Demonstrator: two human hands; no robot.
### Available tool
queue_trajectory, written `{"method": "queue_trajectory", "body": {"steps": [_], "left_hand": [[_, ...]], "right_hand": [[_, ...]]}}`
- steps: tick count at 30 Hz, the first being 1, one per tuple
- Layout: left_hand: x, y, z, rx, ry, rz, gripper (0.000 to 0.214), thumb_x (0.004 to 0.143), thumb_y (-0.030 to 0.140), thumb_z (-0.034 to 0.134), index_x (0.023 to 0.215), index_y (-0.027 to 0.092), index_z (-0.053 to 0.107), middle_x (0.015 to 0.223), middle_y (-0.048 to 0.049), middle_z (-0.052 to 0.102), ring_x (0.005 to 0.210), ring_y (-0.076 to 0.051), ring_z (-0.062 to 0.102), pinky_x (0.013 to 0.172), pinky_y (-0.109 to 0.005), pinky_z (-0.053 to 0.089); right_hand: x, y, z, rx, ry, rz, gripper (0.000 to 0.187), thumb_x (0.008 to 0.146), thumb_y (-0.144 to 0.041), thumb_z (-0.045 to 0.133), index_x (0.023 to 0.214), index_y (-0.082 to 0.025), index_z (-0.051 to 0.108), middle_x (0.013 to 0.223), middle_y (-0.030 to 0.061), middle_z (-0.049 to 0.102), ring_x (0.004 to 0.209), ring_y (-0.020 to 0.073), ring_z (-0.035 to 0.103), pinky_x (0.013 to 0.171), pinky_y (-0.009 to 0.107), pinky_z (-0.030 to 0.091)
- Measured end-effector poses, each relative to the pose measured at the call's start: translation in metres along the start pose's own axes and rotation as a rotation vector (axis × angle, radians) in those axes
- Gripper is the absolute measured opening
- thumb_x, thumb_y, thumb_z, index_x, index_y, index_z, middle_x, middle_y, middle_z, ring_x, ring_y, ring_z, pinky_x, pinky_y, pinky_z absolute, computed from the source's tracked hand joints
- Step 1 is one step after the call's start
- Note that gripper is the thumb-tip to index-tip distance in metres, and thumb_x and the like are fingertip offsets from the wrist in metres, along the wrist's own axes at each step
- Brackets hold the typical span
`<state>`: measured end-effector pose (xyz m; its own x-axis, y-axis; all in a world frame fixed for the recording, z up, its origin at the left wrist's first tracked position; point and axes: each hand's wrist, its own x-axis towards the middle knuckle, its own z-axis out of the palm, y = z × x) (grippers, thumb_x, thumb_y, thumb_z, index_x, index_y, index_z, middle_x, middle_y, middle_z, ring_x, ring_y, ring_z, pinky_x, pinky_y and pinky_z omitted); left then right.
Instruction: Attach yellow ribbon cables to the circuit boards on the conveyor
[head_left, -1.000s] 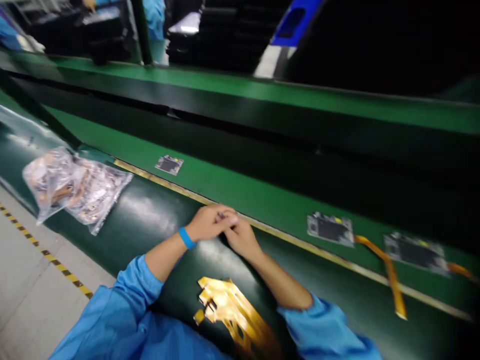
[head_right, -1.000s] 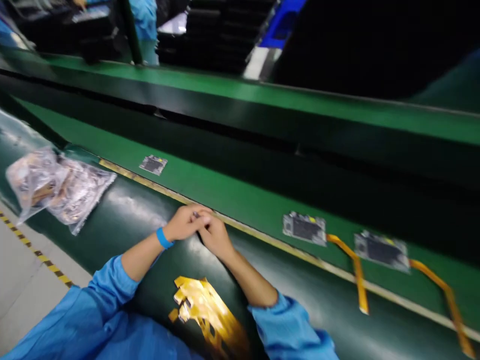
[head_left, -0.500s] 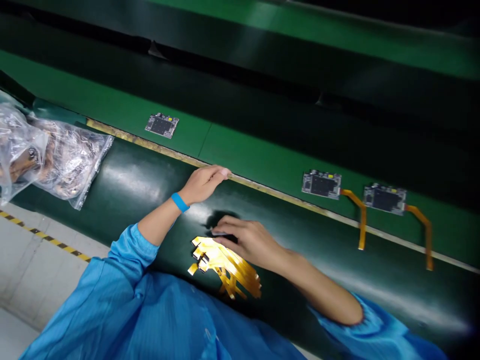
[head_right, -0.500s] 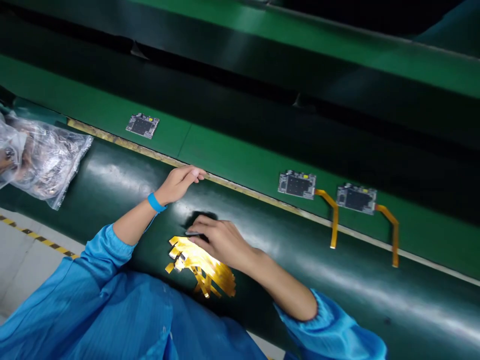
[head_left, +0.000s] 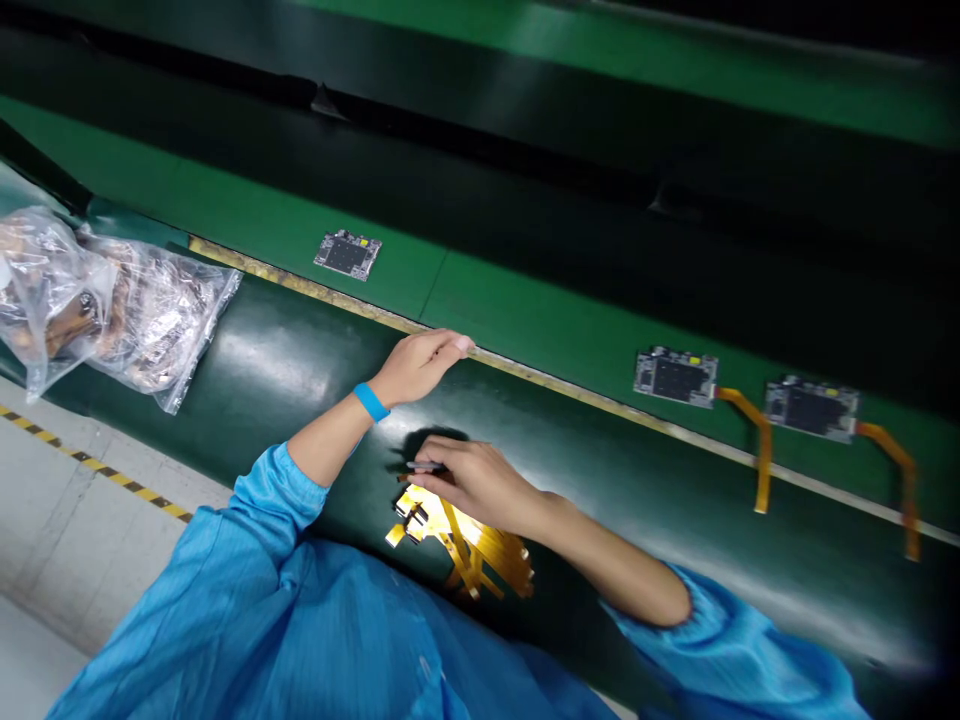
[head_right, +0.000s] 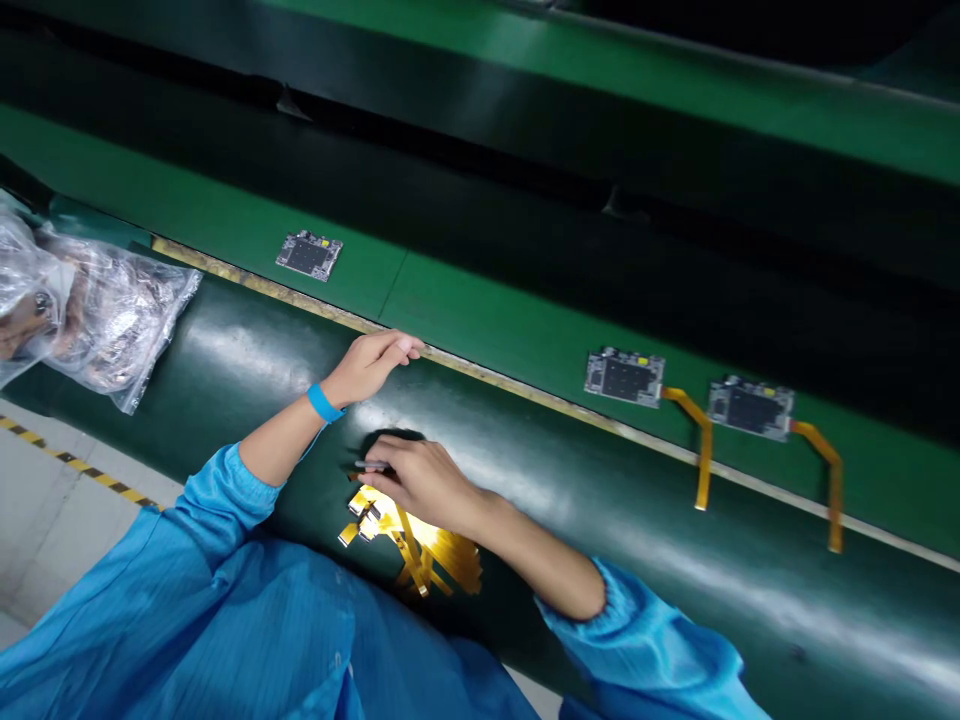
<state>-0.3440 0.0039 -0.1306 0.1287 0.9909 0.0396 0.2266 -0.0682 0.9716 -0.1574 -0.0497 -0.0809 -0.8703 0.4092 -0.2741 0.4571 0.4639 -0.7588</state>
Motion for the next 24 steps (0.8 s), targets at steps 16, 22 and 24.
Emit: {"method": "queue_trajectory", "body": {"steps": [16, 22, 24], "left_hand": [[0.008, 0.018, -0.065, 0.190, -0.057, -0.087, 0.020, 0.098, 0.030, 0.061, 0.100, 0.015, 0.074, 0.092, -0.0042, 0.076, 0.080, -0.016, 0.067, 0.075, -0.026, 0.050], [0.042, 0.023, -0.122, 0.763, 0.148, -0.292, 0.012, 0.095, 0.018, 0.062, 0.091, 0.019, 0.074, 0.091, -0.0055, 0.077, 0.089, -0.022, 0.071, 0.081, -0.031, 0.051], [0.055, 0.025, -0.128, 0.897, 0.129, -0.344, 0.013, 0.096, 0.017, 0.062, 0.092, 0.020, 0.074, 0.096, -0.0066, 0.077, 0.096, -0.025, 0.072, 0.085, -0.033, 0.052]], "right_hand": [[0.043, 0.016, -0.071, 0.410, 0.531, 0.180, 0.060, 0.081, -0.078, 0.070, 0.075, -0.019, 0.076, 0.071, 0.0050, 0.067, 0.064, 0.0177, 0.056, 0.061, 0.030, 0.045], [0.088, 0.035, -0.089, 0.449, 0.623, 0.149, 0.056, 0.077, -0.074, 0.072, 0.071, -0.018, 0.071, 0.066, 0.0020, 0.062, 0.063, 0.0156, 0.052, 0.059, 0.029, 0.040], [0.102, 0.042, -0.092, 0.480, 0.634, 0.153, 0.055, 0.075, -0.073, 0.074, 0.072, -0.018, 0.072, 0.065, 0.0020, 0.063, 0.062, 0.0155, 0.052, 0.059, 0.029, 0.040]]}}
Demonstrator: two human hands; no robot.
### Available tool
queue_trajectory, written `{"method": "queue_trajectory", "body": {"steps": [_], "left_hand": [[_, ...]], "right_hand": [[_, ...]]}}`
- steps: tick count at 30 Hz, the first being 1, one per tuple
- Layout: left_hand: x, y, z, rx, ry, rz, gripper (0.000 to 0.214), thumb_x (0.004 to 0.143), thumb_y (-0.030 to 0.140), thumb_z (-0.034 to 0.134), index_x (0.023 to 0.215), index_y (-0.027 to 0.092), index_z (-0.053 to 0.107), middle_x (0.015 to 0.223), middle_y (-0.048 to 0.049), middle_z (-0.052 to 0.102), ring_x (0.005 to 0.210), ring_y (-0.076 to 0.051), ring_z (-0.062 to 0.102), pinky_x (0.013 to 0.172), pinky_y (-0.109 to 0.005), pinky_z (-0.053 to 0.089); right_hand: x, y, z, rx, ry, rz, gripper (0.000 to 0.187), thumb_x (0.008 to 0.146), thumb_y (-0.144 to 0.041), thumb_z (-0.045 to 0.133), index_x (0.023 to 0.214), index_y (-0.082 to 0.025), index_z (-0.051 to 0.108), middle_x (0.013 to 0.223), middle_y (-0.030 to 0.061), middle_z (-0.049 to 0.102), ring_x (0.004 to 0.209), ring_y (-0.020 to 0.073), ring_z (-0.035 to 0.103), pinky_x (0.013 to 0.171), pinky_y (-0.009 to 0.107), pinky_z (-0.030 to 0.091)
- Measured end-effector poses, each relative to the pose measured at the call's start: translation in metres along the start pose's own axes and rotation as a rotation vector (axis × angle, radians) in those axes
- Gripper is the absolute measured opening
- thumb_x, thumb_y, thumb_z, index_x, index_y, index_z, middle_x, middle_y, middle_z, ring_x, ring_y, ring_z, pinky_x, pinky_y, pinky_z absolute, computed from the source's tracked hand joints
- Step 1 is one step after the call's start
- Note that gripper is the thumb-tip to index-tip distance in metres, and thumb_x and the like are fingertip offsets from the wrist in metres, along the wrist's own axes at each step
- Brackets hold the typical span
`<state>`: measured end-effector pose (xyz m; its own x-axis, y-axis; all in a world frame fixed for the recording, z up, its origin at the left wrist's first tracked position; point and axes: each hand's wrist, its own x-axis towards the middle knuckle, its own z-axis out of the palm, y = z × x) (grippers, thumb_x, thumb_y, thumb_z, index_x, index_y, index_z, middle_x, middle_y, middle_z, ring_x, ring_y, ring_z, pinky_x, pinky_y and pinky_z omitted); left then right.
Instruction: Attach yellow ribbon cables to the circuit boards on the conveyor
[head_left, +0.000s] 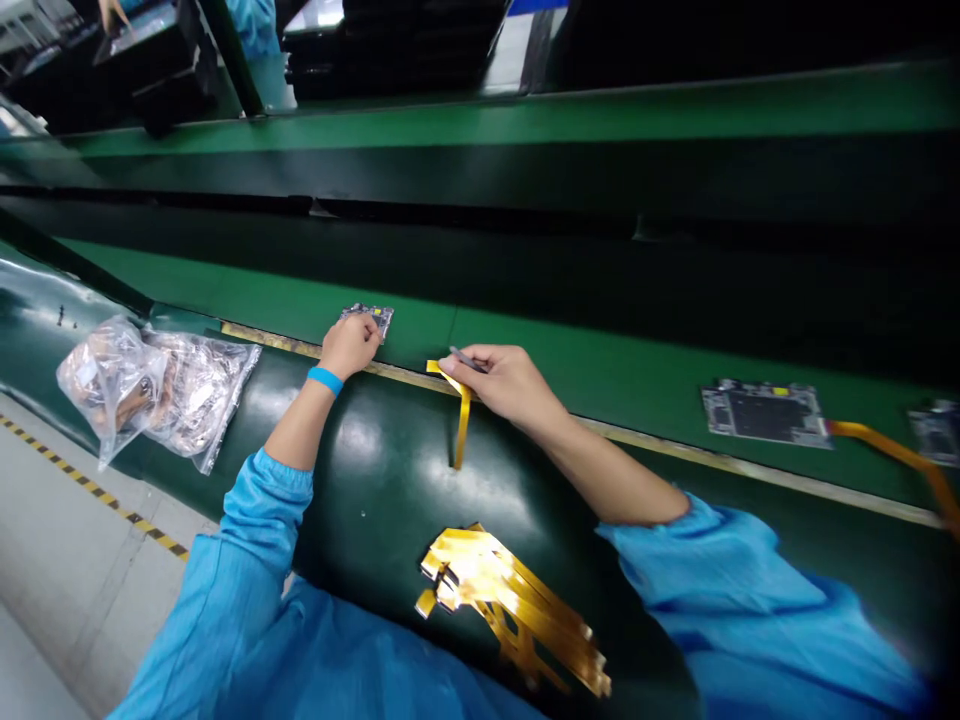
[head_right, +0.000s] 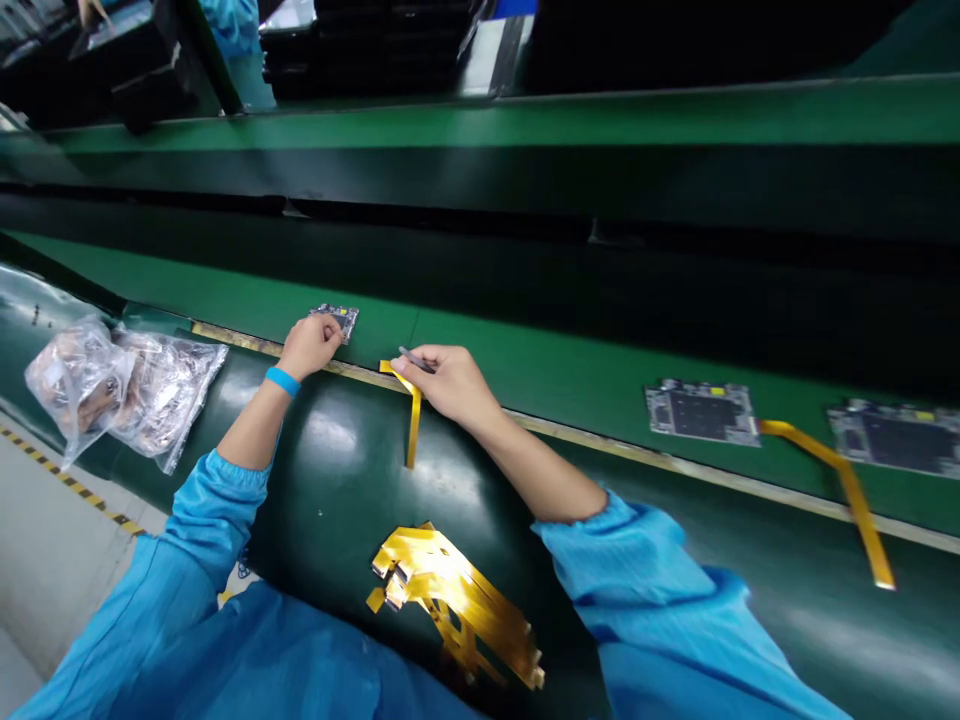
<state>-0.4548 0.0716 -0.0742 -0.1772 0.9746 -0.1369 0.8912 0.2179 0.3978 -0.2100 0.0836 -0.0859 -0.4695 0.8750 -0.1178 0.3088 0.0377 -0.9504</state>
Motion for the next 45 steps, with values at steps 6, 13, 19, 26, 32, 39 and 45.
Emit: {"method": "queue_trajectory", "body": {"steps": [6, 13, 19, 26, 32, 39, 45], "left_hand": [[0.020, 0.023, -0.006, 0.264, -0.097, 0.012, 0.014, 0.096, 0.029, 0.063, 0.100, 0.021, 0.074, 0.113, -0.0109, 0.076, 0.111, -0.030, 0.071, 0.092, -0.036, 0.054], [0.025, 0.038, -0.006, 0.380, -0.150, 0.040, 0.022, 0.094, 0.031, 0.062, 0.108, 0.019, 0.075, 0.113, -0.0138, 0.076, 0.111, -0.033, 0.072, 0.091, -0.039, 0.055], [0.025, 0.025, -0.005, 0.243, -0.097, 0.088, 0.014, 0.092, 0.018, 0.060, 0.093, 0.020, 0.074, 0.099, -0.0108, 0.077, 0.098, -0.029, 0.072, 0.082, -0.036, 0.053], [0.004, 0.002, 0.003, 0.184, 0.031, 0.376, 0.019, 0.094, 0.014, 0.057, 0.100, 0.019, 0.074, 0.112, -0.0098, 0.073, 0.109, -0.027, 0.064, 0.098, -0.039, 0.050], [-0.012, 0.001, 0.007, 0.313, -0.036, 0.419, 0.033, 0.096, 0.023, 0.060, 0.127, 0.021, 0.072, 0.141, -0.0111, 0.064, 0.130, -0.032, 0.056, 0.101, -0.045, 0.050], [-0.015, 0.006, 0.007, 0.353, -0.070, 0.441, 0.036, 0.098, 0.025, 0.059, 0.132, 0.020, 0.070, 0.146, -0.0113, 0.062, 0.133, -0.032, 0.056, 0.103, -0.045, 0.049], [-0.016, 0.007, 0.009, 0.353, -0.088, 0.450, 0.038, 0.098, 0.027, 0.059, 0.134, 0.022, 0.070, 0.148, -0.0110, 0.061, 0.134, -0.032, 0.056, 0.104, -0.046, 0.049]], "right_hand": [[0.032, 0.015, 0.007, 0.073, 0.033, 0.030, 0.052, 0.070, -0.067, 0.079, 0.082, -0.017, 0.079, 0.077, 0.0065, 0.075, 0.069, 0.0202, 0.064, 0.064, 0.032, 0.049], [0.054, 0.026, 0.011, 0.038, 0.072, 0.015, 0.040, 0.075, -0.057, 0.079, 0.080, -0.017, 0.079, 0.080, 0.0077, 0.078, 0.075, 0.0226, 0.068, 0.068, 0.032, 0.051], [0.068, 0.025, 0.016, -0.112, 0.093, 0.040, 0.033, 0.081, -0.048, 0.077, 0.080, -0.015, 0.079, 0.072, 0.0046, 0.074, 0.070, 0.0195, 0.065, 0.066, 0.030, 0.049], [0.074, 0.019, 0.024, -0.227, 0.130, 0.072, 0.019, 0.086, -0.033, 0.075, 0.091, -0.017, 0.084, 0.086, 0.0065, 0.081, 0.085, 0.0225, 0.073, 0.071, 0.028, 0.050], [0.070, 0.010, 0.021, -0.350, 0.141, 0.153, 0.017, 0.088, -0.032, 0.074, 0.093, -0.022, 0.086, 0.087, 0.0052, 0.081, 0.084, 0.0223, 0.073, 0.071, 0.029, 0.049], [0.066, 0.006, 0.015, -0.444, 0.144, 0.211, 0.015, 0.088, -0.036, 0.075, 0.092, -0.026, 0.086, 0.087, 0.0047, 0.080, 0.084, 0.0233, 0.072, 0.068, 0.030, 0.048], [0.065, 0.013, 0.011, -0.455, 0.136, 0.192, 0.016, 0.087, -0.037, 0.075, 0.090, -0.026, 0.086, 0.084, 0.0042, 0.080, 0.081, 0.0220, 0.071, 0.063, 0.029, 0.044]]}}
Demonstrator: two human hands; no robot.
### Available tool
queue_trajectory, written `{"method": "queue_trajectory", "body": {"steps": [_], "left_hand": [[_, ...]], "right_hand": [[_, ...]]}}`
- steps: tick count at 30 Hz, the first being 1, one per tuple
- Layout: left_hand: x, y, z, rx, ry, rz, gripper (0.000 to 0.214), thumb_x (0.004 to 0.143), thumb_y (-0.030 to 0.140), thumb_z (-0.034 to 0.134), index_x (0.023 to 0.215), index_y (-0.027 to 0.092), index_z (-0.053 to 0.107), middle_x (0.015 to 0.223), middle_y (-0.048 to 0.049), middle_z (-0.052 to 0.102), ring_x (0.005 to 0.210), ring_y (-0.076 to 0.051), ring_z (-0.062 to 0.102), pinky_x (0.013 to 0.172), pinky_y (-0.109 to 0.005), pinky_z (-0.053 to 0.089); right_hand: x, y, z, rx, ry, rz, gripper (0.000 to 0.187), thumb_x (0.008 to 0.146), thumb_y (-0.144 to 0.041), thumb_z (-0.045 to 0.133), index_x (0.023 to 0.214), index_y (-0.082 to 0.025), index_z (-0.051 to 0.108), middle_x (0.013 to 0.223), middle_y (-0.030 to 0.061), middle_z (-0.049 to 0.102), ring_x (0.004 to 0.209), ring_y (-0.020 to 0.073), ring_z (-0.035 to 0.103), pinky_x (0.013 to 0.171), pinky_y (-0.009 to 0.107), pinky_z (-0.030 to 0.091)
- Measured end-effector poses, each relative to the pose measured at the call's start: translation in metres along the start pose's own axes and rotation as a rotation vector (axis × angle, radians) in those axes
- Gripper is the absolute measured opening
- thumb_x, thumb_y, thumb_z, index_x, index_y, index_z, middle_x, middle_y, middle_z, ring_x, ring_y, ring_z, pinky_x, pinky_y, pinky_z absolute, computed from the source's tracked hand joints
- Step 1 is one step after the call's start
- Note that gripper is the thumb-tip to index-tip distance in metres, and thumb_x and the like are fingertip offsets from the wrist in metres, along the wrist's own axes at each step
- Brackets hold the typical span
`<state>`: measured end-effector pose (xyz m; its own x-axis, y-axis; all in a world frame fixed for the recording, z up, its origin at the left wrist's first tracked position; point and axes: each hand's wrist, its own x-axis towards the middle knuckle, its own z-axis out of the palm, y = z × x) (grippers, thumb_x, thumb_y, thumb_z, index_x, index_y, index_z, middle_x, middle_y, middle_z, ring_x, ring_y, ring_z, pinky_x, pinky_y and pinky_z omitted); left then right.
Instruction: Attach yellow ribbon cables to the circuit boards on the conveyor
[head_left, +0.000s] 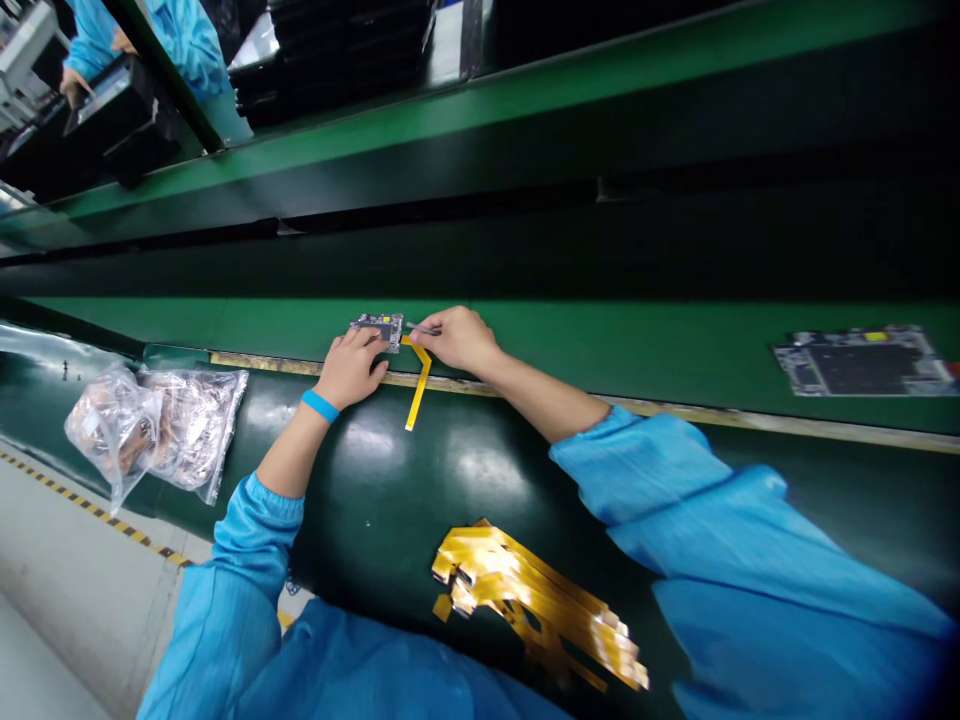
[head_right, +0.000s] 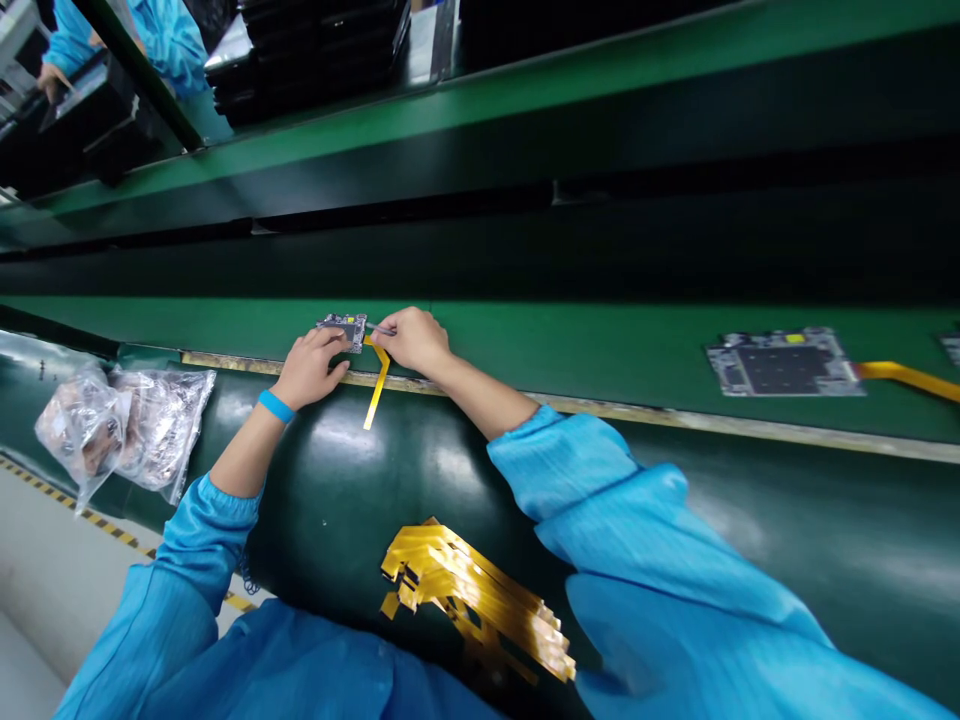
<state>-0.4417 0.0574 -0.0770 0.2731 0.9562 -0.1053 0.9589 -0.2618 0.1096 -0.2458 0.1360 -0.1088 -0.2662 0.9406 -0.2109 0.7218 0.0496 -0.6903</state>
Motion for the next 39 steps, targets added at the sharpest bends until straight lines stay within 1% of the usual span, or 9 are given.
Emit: {"method": "queue_trajectory", "body": {"steps": [6, 11, 15, 21, 25, 28, 32, 36, 39], "left_hand": [[0.001, 0.004, 0.002, -0.006, -0.005, 0.025, 0.037, 0.098, 0.027, 0.060, 0.134, 0.023, 0.070, 0.151, -0.0105, 0.059, 0.137, -0.032, 0.055, 0.107, -0.046, 0.048], [0.002, 0.010, 0.002, -0.002, -0.017, 0.030, 0.039, 0.098, 0.026, 0.060, 0.136, 0.020, 0.069, 0.154, -0.0121, 0.058, 0.139, -0.033, 0.055, 0.108, -0.047, 0.048], [0.001, 0.015, 0.003, -0.014, -0.016, 0.042, 0.040, 0.098, 0.026, 0.060, 0.136, 0.021, 0.068, 0.154, -0.0124, 0.058, 0.139, -0.033, 0.055, 0.110, -0.047, 0.046], [0.002, 0.019, 0.006, -0.031, 0.000, 0.059, 0.040, 0.097, 0.026, 0.061, 0.136, 0.021, 0.068, 0.154, -0.0129, 0.058, 0.140, -0.033, 0.055, 0.112, -0.047, 0.046], [0.002, 0.022, 0.008, -0.033, 0.010, 0.065, 0.038, 0.099, 0.027, 0.061, 0.135, 0.021, 0.069, 0.153, -0.0140, 0.058, 0.140, -0.033, 0.054, 0.112, -0.047, 0.045], [0.002, 0.029, 0.010, -0.029, 0.013, 0.060, 0.041, 0.100, 0.031, 0.061, 0.139, 0.019, 0.066, 0.153, -0.0157, 0.058, 0.142, -0.034, 0.053, 0.114, -0.048, 0.043], [0.001, 0.042, 0.015, -0.016, 0.023, 0.045, 0.049, 0.102, 0.039, 0.060, 0.147, 0.019, 0.061, 0.155, -0.0187, 0.054, 0.148, -0.038, 0.046, 0.118, -0.051, 0.039], [0.002, 0.058, 0.020, 0.023, 0.040, 0.005, 0.057, 0.103, 0.048, 0.058, 0.153, 0.021, 0.056, 0.158, -0.0211, 0.050, 0.150, -0.042, 0.042, 0.120, -0.057, 0.035], [0.004, 0.071, 0.021, 0.052, 0.022, -0.040, 0.062, 0.103, 0.052, 0.056, 0.157, 0.022, 0.053, 0.160, -0.0230, 0.047, 0.151, -0.046, 0.039, 0.121, -0.062, 0.033]], "right_hand": [[0.003, 0.007, -0.003, -0.023, 0.000, -0.022, 0.017, 0.085, -0.039, 0.075, 0.089, -0.026, 0.086, 0.084, 0.0034, 0.080, 0.076, 0.0203, 0.069, 0.059, 0.028, 0.042], [0.006, 0.005, -0.012, -0.057, -0.054, 0.000, 0.016, 0.086, -0.036, 0.075, 0.089, -0.025, 0.086, 0.083, 0.0029, 0.079, 0.074, 0.0187, 0.067, 0.059, 0.029, 0.040], [0.006, 0.008, -0.018, -0.043, -0.094, -0.003, 0.016, 0.087, -0.034, 0.075, 0.090, -0.023, 0.086, 0.082, 0.0032, 0.078, 0.073, 0.0180, 0.065, 0.059, 0.029, 0.039], [0.012, 0.021, -0.018, -0.017, -0.094, -0.050, 0.019, 0.085, -0.037, 0.074, 0.088, -0.022, 0.085, 0.076, 0.0027, 0.077, 0.069, 0.0163, 0.063, 0.058, 0.027, 0.039], [0.014, 0.023, -0.019, -0.028, -0.100, -0.048, 0.018, 0.085, -0.038, 0.075, 0.087, -0.022, 0.086, 0.073, 0.0029, 0.076, 0.066, 0.0162, 0.062, 0.058, 0.028, 0.039], [0.012, 0.021, -0.022, -0.043, -0.104, -0.018, 0.018, 0.086, -0.036, 0.075, 0.088, -0.022, 0.086, 0.075, 0.0033, 0.076, 0.067, 0.0167, 0.062, 0.059, 0.029, 0.039], [0.009, 0.021, -0.026, -0.067, -0.104, -0.001, 0.017, 0.087, -0.035, 0.075, 0.090, -0.023, 0.086, 0.074, 0.0029, 0.076, 0.066, 0.0165, 0.062, 0.058, 0.028, 0.038], [0.009, 0.024, -0.029, -0.080, -0.097, -0.001, 0.016, 0.086, -0.035, 0.075, 0.089, -0.024, 0.086, 0.075, 0.0026, 0.077, 0.067, 0.0168, 0.063, 0.058, 0.028, 0.039], [0.008, 0.026, -0.030, -0.075, -0.100, 0.001, 0.016, 0.087, -0.033, 0.075, 0.090, -0.023, 0.086, 0.079, 0.0036, 0.078, 0.071, 0.0176, 0.065, 0.059, 0.028, 0.039]]}}
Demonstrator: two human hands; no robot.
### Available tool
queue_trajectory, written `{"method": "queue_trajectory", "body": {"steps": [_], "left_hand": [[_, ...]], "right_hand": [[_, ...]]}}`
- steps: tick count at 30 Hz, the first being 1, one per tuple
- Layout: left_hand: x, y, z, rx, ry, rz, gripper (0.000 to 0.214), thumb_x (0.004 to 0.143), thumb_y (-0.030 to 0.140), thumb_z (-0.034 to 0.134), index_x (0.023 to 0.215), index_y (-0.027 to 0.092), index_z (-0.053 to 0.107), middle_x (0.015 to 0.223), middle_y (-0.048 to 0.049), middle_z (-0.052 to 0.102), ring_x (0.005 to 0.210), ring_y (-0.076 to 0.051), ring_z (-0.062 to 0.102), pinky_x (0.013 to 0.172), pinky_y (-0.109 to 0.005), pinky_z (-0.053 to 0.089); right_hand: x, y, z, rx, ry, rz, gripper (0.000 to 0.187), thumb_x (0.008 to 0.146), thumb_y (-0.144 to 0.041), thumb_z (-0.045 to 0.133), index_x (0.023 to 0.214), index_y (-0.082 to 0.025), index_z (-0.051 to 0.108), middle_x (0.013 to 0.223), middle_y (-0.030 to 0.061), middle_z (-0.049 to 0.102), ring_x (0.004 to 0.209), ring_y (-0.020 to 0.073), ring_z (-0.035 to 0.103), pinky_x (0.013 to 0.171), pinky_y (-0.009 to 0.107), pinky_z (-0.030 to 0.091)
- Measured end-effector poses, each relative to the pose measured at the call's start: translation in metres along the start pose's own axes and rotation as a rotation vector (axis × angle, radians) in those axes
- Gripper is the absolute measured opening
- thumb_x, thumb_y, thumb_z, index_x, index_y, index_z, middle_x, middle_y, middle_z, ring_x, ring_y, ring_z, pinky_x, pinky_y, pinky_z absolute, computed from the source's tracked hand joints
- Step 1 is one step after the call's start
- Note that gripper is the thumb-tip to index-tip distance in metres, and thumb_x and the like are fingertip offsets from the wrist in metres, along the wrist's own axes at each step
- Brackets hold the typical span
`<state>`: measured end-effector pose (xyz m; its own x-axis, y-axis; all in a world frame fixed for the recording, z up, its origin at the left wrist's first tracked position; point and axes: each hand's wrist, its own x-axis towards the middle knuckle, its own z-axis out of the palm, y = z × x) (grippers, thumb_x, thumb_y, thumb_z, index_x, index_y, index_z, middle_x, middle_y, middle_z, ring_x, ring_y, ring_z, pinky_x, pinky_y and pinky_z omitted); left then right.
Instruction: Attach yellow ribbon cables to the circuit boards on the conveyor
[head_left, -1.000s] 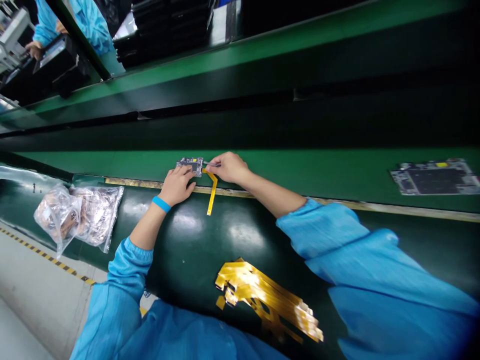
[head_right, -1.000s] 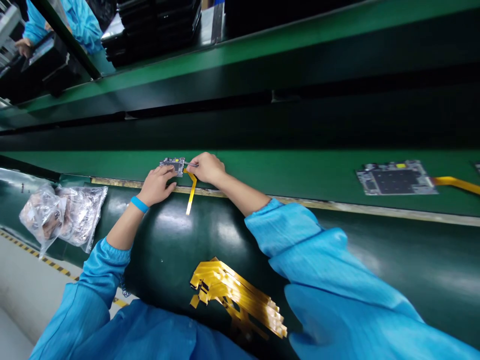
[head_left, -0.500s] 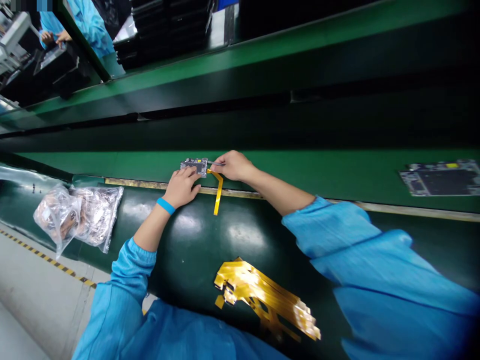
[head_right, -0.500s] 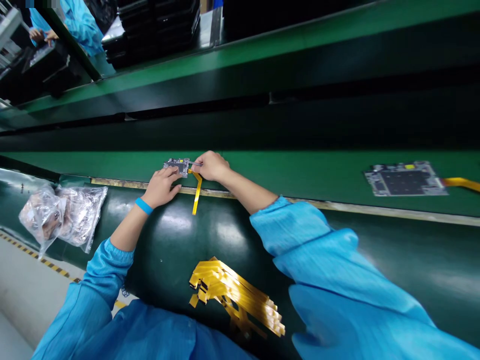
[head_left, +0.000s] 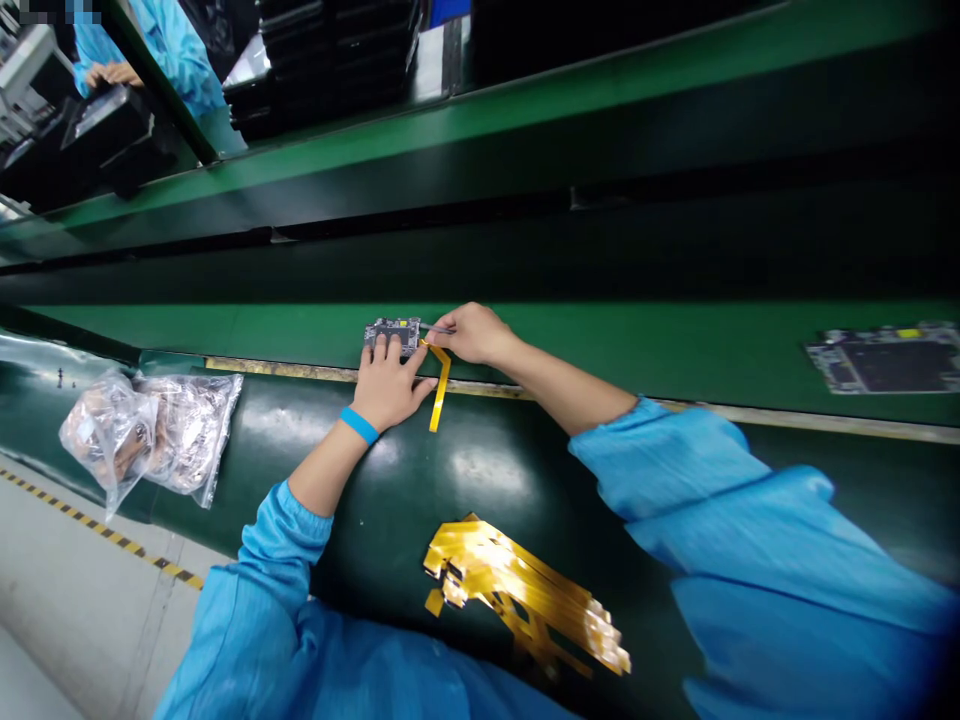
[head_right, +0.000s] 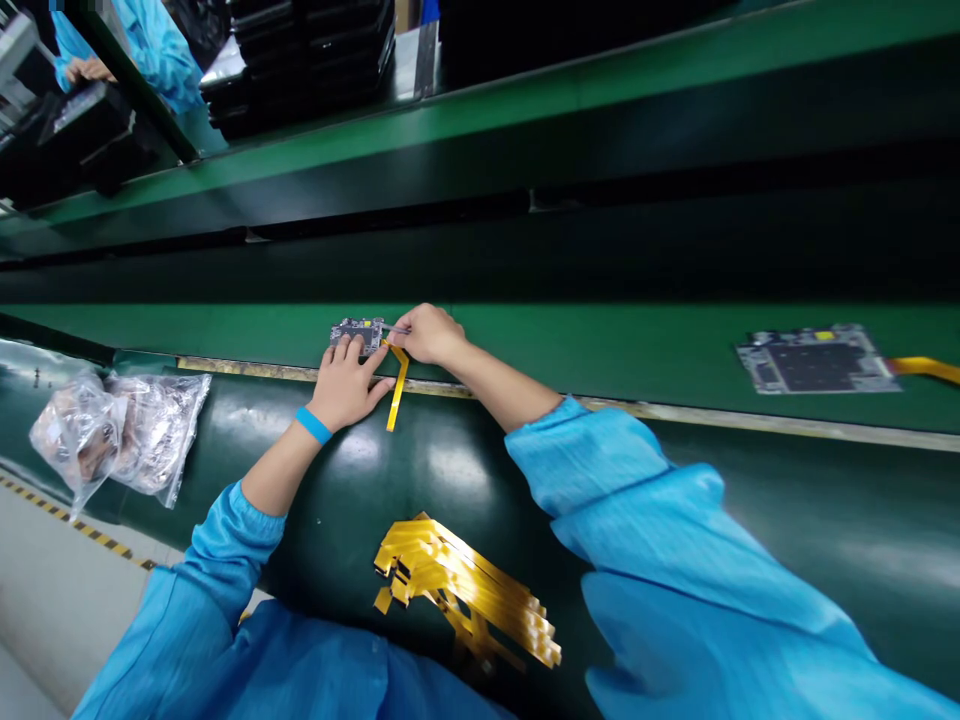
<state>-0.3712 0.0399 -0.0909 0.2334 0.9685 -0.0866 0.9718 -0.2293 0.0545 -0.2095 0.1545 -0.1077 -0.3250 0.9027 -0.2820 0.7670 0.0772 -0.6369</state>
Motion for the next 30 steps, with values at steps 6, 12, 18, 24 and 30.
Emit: {"method": "queue_trajectory", "body": {"steps": [6, 12, 18, 24, 30], "left_hand": [[0.001, 0.021, -0.005, 0.091, -0.044, -0.051, 0.064, 0.106, 0.057, 0.047, 0.160, 0.023, 0.050, 0.163, -0.0220, 0.044, 0.153, -0.047, 0.036, 0.122, -0.063, 0.032], [0.003, 0.036, -0.007, 0.113, -0.058, -0.098, 0.067, 0.107, 0.062, 0.042, 0.161, 0.022, 0.050, 0.164, -0.0218, 0.043, 0.155, -0.047, 0.035, 0.122, -0.063, 0.034], [0.005, 0.046, -0.005, 0.100, -0.061, -0.109, 0.068, 0.106, 0.062, 0.042, 0.161, 0.022, 0.049, 0.165, -0.0214, 0.043, 0.155, -0.047, 0.033, 0.121, -0.065, 0.034], [0.006, 0.052, -0.004, 0.095, -0.059, -0.105, 0.071, 0.106, 0.062, 0.042, 0.164, 0.021, 0.043, 0.165, -0.0225, 0.042, 0.155, -0.047, 0.033, 0.122, -0.067, 0.032], [0.009, 0.060, 0.000, 0.073, -0.043, -0.085, 0.071, 0.106, 0.062, 0.044, 0.162, 0.018, 0.047, 0.163, -0.0246, 0.043, 0.154, -0.050, 0.034, 0.121, -0.069, 0.031]], "right_hand": [[-0.003, 0.003, -0.002, -0.038, 0.004, 0.013, 0.017, 0.088, -0.033, 0.073, 0.092, -0.023, 0.085, 0.085, 0.0038, 0.080, 0.078, 0.0193, 0.069, 0.059, 0.028, 0.038], [-0.012, 0.009, -0.007, -0.105, 0.047, -0.004, 0.023, 0.091, -0.042, 0.070, 0.093, -0.025, 0.085, 0.091, 0.0045, 0.081, 0.083, 0.0225, 0.071, 0.062, 0.029, 0.040], [-0.020, 0.013, -0.014, -0.243, 0.135, -0.156, 0.043, 0.103, -0.047, 0.046, 0.102, -0.026, 0.083, 0.116, 0.0063, 0.079, 0.098, 0.0264, 0.072, 0.065, 0.031, 0.040], [-0.019, 0.013, -0.014, -0.259, 0.085, -0.162, 0.023, 0.094, -0.041, 0.063, 0.104, -0.027, 0.079, 0.095, 0.0033, 0.081, 0.087, 0.0244, 0.071, 0.064, 0.031, 0.039], [-0.018, 0.027, -0.019, -0.295, 0.068, -0.174, 0.016, 0.094, -0.041, 0.068, 0.093, -0.028, 0.076, 0.092, 0.0020, 0.080, 0.084, 0.0234, 0.070, 0.063, 0.031, 0.038]]}}
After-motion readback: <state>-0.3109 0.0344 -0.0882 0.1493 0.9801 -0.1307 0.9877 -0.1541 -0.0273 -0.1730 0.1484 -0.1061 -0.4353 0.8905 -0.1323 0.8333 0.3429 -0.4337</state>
